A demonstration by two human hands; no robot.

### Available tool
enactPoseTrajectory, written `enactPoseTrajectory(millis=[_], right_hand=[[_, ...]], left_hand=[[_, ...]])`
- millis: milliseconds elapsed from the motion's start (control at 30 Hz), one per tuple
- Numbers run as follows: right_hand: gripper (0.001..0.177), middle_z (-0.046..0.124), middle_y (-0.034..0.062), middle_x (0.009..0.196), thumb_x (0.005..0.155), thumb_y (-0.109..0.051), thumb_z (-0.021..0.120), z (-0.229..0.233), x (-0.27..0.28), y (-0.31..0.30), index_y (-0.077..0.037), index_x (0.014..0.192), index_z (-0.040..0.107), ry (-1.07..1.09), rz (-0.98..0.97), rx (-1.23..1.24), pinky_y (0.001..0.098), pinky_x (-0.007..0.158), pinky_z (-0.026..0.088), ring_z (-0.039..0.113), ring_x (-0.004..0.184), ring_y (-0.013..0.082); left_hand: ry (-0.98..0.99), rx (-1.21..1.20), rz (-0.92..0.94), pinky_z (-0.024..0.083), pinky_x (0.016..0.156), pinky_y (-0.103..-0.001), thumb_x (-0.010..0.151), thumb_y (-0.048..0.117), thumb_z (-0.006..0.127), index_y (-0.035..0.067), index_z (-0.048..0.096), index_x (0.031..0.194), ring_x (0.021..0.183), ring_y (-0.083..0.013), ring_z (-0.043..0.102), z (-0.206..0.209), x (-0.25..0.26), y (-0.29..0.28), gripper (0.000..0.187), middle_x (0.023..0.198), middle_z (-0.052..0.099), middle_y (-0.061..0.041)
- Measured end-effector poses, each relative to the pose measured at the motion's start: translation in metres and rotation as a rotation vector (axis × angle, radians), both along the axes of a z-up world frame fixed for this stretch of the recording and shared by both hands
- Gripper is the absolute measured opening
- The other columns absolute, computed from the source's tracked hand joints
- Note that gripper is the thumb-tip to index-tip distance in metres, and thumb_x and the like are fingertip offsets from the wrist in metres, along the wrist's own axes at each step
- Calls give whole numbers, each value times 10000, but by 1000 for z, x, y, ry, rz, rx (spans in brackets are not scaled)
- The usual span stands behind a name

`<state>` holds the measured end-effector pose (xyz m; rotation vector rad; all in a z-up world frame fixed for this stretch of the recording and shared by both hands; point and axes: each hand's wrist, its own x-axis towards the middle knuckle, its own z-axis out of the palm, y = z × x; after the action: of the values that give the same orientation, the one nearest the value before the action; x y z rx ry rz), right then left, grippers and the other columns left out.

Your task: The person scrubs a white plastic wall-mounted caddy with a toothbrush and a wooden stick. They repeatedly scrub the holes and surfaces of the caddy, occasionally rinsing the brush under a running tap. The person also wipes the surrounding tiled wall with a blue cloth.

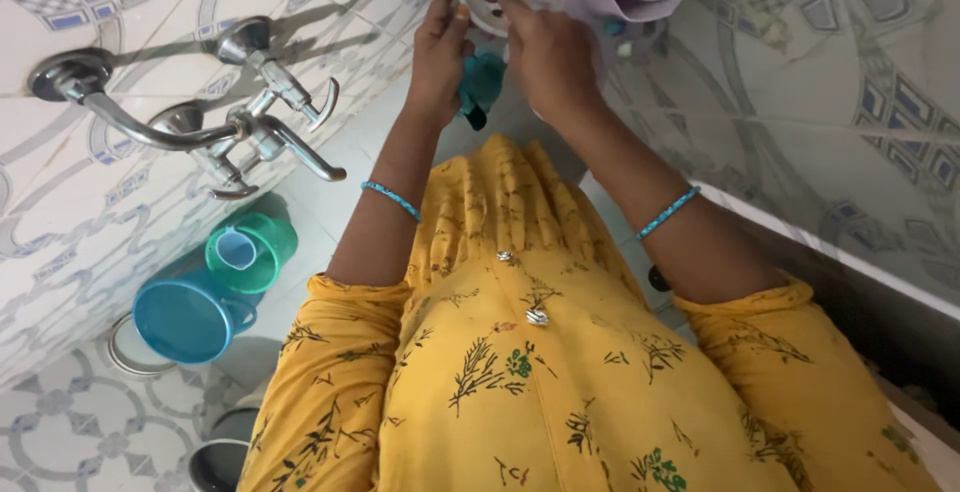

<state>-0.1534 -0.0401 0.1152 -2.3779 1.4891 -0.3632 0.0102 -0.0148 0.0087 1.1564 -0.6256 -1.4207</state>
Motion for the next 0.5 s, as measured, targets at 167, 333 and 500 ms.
enactPoseTrajectory(millis=[167,333,500], right_hand=[[524,727,167,848,943,-96,640,-4,-4,-4,-143,1463,596,-114,141,3,478,709,569,719,765,358],[477,730,173,849,985,-83,609,13,-16,-13,-153,1457,615,-151,240,153,495,708,561,709,767,384],[451,734,194,917,952,-77,634,0,-7,-5,-124,1399,654,-184,105,-10,518,751,548,705,840,415]], left_hand=[[18,75,13,436,632,-223,1099,120,525,129,425,1593,702,-59,443,4,0,-1,504,954,628,36],[55,33,-6,434,638,-229,1091,96,523,132,411,1603,701,-60,437,-4,1,0,526,938,603,39],[54,7,5,431,655,-227,1109,102,527,125,418,1607,730,-54,456,-3,2,1,510,979,605,42]])
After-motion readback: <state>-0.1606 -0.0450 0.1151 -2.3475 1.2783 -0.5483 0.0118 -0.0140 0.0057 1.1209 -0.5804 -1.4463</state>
